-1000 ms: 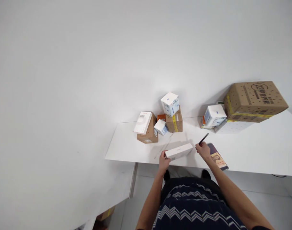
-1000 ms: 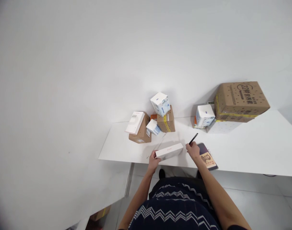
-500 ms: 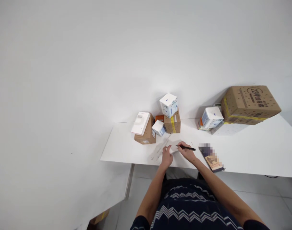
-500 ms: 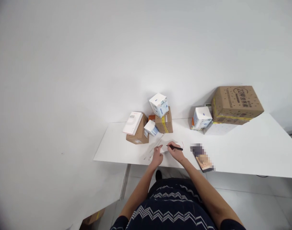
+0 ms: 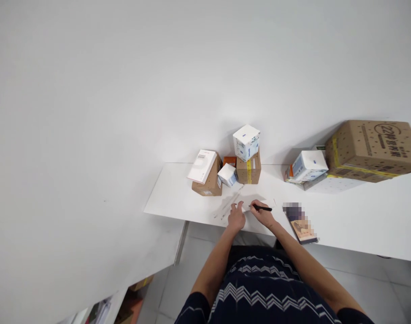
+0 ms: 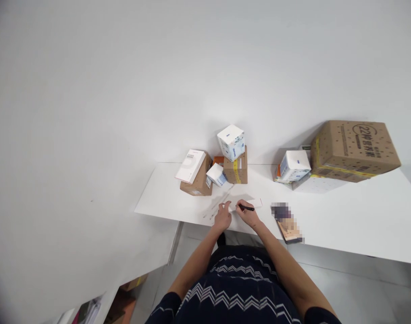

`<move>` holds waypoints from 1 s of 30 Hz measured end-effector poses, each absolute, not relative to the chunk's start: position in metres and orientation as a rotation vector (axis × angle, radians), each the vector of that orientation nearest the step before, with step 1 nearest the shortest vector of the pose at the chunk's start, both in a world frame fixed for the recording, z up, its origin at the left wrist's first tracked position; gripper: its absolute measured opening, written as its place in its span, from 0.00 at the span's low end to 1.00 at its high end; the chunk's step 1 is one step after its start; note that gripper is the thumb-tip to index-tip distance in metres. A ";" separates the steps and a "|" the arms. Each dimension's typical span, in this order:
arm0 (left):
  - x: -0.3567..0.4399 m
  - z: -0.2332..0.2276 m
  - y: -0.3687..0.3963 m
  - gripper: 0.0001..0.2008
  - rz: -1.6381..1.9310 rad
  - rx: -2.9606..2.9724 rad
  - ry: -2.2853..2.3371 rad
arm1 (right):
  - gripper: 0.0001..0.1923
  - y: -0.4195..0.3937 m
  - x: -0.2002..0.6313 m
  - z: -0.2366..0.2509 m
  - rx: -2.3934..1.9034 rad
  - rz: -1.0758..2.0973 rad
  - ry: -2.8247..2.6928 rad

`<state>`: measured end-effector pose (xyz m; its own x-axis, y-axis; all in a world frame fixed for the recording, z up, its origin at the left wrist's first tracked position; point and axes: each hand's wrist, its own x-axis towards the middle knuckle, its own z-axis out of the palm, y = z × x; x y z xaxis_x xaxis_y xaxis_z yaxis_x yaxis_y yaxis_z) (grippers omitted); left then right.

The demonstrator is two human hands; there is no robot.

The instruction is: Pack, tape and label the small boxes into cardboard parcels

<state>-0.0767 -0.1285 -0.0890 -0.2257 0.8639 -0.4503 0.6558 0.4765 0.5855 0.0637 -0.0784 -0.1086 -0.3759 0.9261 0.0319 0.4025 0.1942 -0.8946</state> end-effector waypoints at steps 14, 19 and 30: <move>-0.076 -0.092 -0.128 0.28 0.365 1.264 1.972 | 0.06 -0.076 0.064 -0.104 -1.242 1.163 -1.923; -0.076 -0.094 -0.128 0.29 0.331 1.297 1.976 | 0.06 -0.076 0.066 -0.103 -1.263 1.288 -1.635; -0.076 -0.095 -0.127 0.28 0.280 1.318 1.992 | 0.13 -0.069 0.143 -0.127 -1.982 1.134 -1.402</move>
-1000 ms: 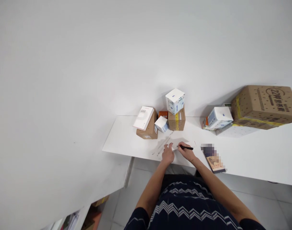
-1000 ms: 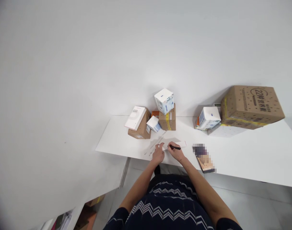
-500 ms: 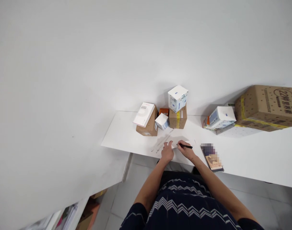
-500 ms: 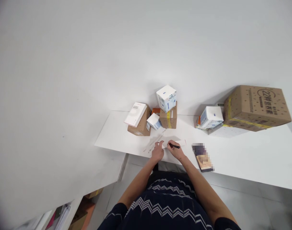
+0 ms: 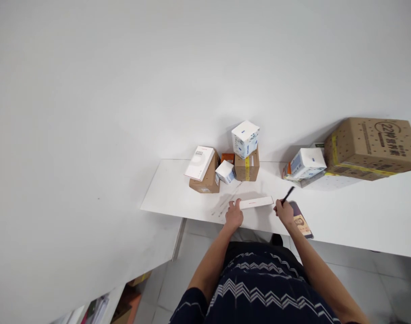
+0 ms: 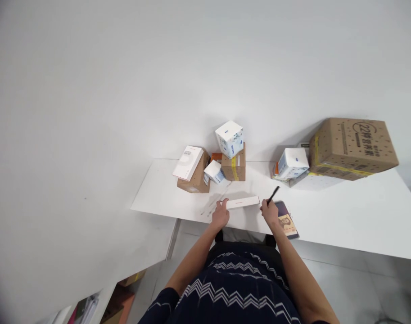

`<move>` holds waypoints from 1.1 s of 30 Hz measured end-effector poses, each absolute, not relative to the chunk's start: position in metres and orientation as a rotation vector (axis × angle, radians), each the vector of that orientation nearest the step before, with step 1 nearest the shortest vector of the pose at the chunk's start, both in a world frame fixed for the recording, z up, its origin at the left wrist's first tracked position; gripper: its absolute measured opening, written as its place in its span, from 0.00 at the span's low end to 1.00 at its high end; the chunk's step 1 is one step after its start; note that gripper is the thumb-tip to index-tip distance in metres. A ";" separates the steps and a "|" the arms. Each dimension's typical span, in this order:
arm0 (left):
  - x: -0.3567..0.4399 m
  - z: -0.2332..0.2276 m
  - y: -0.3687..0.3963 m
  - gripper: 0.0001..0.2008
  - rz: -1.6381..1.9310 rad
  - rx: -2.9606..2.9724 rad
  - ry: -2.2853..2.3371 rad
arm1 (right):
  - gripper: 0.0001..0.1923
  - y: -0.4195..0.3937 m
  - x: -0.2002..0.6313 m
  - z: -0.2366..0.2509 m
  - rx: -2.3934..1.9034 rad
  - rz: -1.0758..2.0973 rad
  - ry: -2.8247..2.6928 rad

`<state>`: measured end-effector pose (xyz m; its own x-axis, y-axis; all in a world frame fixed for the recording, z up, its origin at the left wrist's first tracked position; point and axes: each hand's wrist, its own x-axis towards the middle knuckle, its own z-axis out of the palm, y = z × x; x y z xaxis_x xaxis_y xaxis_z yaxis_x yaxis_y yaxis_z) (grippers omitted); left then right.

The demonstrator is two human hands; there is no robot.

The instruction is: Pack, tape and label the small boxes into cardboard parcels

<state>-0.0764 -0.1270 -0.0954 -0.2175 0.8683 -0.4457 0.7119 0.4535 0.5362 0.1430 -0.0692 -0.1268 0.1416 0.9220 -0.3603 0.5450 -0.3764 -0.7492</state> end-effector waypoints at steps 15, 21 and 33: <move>-0.073 -0.087 -0.122 0.27 -0.069 1.471 2.047 | 0.19 -0.091 0.167 -0.153 -2.364 0.825 -1.751; -0.073 -0.085 -0.121 0.27 -0.081 1.458 2.038 | 0.32 -0.110 0.192 -0.147 -2.530 0.461 -1.832; -0.071 -0.082 -0.121 0.27 -0.089 1.443 2.040 | 0.28 -0.099 0.193 -0.103 -1.721 1.496 -0.462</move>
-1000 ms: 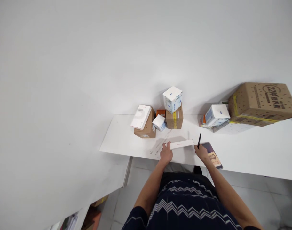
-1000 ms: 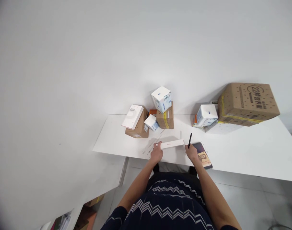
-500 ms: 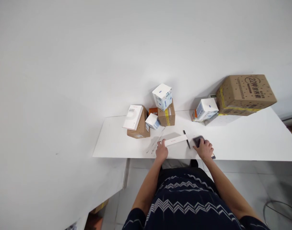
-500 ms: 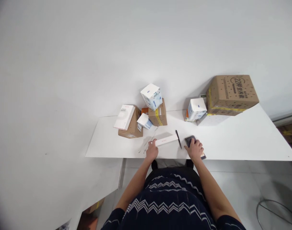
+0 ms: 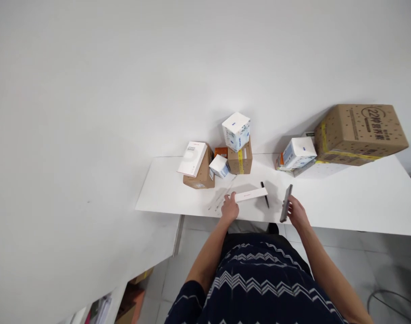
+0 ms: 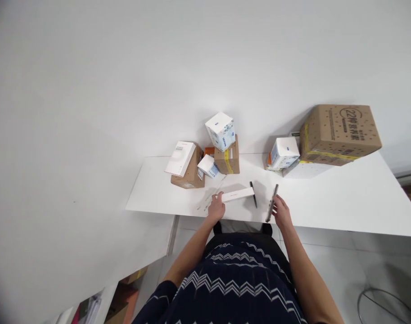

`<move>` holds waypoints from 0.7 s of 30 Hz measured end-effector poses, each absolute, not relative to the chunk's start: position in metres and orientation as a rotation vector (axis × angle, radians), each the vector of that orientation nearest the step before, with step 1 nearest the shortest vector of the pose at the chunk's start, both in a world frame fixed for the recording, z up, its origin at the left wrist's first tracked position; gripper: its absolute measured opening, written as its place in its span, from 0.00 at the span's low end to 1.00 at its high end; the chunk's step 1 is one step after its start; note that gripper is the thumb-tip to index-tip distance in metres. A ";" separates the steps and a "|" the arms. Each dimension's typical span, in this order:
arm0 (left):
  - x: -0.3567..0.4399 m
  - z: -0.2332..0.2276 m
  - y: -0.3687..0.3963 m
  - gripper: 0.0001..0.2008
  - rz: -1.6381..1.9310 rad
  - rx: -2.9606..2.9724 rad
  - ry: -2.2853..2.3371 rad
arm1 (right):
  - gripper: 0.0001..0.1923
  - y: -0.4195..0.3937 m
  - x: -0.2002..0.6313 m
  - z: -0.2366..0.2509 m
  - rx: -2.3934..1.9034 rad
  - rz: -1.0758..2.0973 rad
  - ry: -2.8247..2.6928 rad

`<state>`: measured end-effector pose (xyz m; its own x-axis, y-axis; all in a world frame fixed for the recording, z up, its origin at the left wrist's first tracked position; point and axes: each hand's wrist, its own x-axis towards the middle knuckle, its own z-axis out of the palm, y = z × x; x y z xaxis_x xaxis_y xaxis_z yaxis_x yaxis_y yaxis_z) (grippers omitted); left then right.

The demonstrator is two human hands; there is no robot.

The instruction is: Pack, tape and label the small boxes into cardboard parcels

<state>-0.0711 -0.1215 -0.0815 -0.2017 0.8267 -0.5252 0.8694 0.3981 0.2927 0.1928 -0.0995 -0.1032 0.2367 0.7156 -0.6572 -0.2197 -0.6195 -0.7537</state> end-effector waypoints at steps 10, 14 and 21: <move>-0.071 -0.081 -0.124 0.27 -0.058 1.456 2.051 | 0.26 -0.120 0.114 -0.029 -0.779 2.385 -0.060; -0.072 -0.076 -0.123 0.22 -0.033 1.419 2.032 | 0.27 -0.133 0.085 -0.037 -0.695 2.566 0.042; -0.071 -0.064 -0.121 0.21 0.075 1.342 2.029 | 0.28 -0.136 0.076 -0.038 -0.639 2.662 0.030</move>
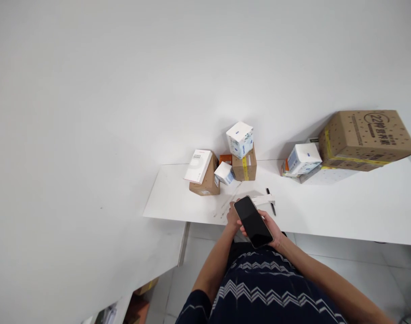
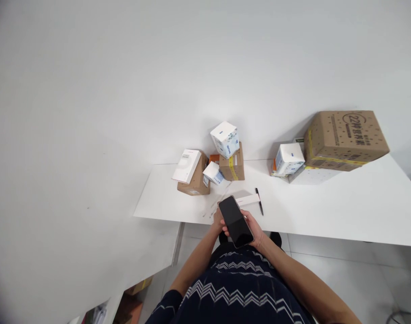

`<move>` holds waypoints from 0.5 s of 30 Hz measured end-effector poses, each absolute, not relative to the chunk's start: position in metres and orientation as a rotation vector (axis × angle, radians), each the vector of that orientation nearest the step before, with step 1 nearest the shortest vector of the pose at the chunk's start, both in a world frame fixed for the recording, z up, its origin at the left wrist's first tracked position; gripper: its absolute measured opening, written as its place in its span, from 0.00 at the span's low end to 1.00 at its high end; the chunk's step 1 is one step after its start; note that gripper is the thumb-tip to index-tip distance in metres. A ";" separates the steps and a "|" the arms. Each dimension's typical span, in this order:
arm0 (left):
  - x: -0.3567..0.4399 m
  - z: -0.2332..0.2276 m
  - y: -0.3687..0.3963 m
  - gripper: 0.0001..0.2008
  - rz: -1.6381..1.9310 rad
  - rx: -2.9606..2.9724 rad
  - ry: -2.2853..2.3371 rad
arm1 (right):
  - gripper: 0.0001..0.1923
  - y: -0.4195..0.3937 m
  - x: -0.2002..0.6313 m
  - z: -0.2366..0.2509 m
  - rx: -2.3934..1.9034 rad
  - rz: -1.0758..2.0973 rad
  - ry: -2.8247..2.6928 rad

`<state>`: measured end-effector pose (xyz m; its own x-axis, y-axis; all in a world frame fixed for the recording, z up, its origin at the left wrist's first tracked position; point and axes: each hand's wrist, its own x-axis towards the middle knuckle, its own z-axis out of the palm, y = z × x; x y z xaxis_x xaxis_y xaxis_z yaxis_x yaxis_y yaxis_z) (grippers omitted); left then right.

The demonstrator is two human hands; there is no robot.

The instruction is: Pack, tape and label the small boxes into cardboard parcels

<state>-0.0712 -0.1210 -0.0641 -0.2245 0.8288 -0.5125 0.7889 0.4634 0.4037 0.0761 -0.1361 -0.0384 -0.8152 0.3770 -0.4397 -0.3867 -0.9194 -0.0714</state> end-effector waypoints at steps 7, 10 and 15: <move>-0.072 -0.067 -0.122 0.21 0.074 1.321 2.048 | 0.28 -0.135 0.077 -0.038 -0.634 2.644 -0.085; -0.073 -0.068 -0.123 0.21 0.058 1.326 2.032 | 0.28 -0.134 0.078 -0.040 -0.624 2.643 -0.121; -0.073 -0.069 -0.123 0.21 0.048 1.361 2.031 | 0.29 -0.133 0.079 -0.040 -0.621 2.630 -0.120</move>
<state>-0.0730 -0.1232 -0.0691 -0.2200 0.8293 -0.5136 0.8042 0.4522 0.3857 0.0786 -0.1334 -0.0404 -0.8057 0.4304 -0.4069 -0.3915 -0.9025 -0.1795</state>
